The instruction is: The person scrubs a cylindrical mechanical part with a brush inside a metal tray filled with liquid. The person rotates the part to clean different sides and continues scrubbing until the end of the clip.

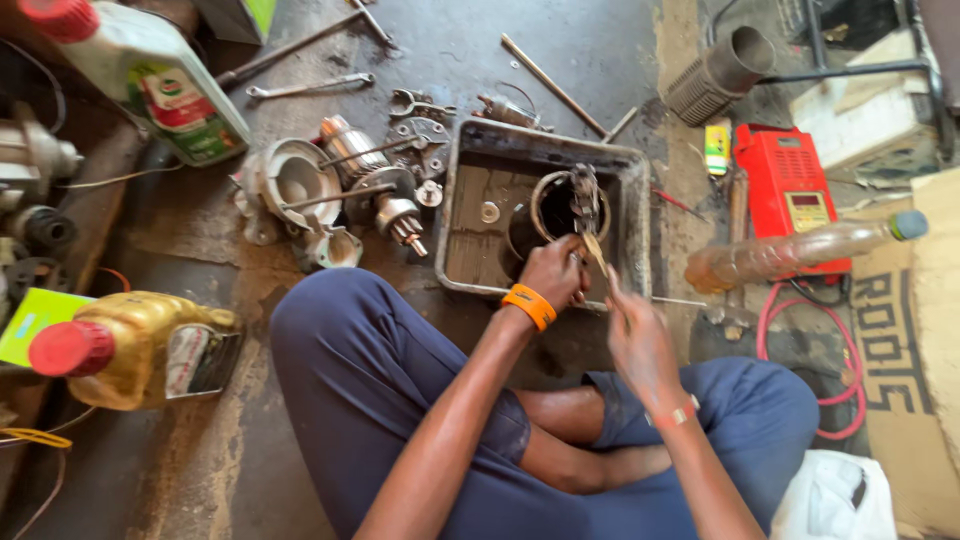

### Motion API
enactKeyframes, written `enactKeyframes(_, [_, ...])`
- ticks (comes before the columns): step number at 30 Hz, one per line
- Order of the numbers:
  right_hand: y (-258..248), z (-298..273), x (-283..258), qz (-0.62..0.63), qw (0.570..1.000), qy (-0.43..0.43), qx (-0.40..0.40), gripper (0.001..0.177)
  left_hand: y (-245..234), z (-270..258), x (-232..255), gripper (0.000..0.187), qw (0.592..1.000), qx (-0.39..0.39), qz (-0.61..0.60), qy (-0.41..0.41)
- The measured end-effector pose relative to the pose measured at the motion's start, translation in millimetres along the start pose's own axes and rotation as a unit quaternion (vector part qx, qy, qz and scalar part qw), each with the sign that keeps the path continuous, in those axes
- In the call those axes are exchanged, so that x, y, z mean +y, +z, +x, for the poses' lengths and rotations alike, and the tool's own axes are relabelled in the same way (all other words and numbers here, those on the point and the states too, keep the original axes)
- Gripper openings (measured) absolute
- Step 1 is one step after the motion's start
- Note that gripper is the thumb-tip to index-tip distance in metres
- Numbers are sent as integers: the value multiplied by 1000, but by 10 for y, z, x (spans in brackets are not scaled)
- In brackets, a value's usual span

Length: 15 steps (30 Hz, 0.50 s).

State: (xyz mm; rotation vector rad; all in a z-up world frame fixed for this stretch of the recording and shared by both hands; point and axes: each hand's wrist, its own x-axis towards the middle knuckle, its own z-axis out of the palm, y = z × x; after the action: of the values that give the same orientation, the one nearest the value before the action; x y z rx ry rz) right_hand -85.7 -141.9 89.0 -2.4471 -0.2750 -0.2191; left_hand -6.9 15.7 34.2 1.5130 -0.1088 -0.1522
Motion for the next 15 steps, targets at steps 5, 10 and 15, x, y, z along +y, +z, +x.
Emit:
enactKeyframes(5, [-25, -54, 0, -18, 1000, 19, -13, 37, 35, -62, 70, 23, 1000, 2, -16, -9])
enactKeyframes(10, [16, 42, 14, -17, 999, -19, 34, 23, 63, -64, 40, 22, 1000, 0, 9, 17])
enactKeyframes(15, [-32, -5, -72, 21, 999, 29, -2, 45, 32, -40, 68, 19, 1000, 7, 20, -1])
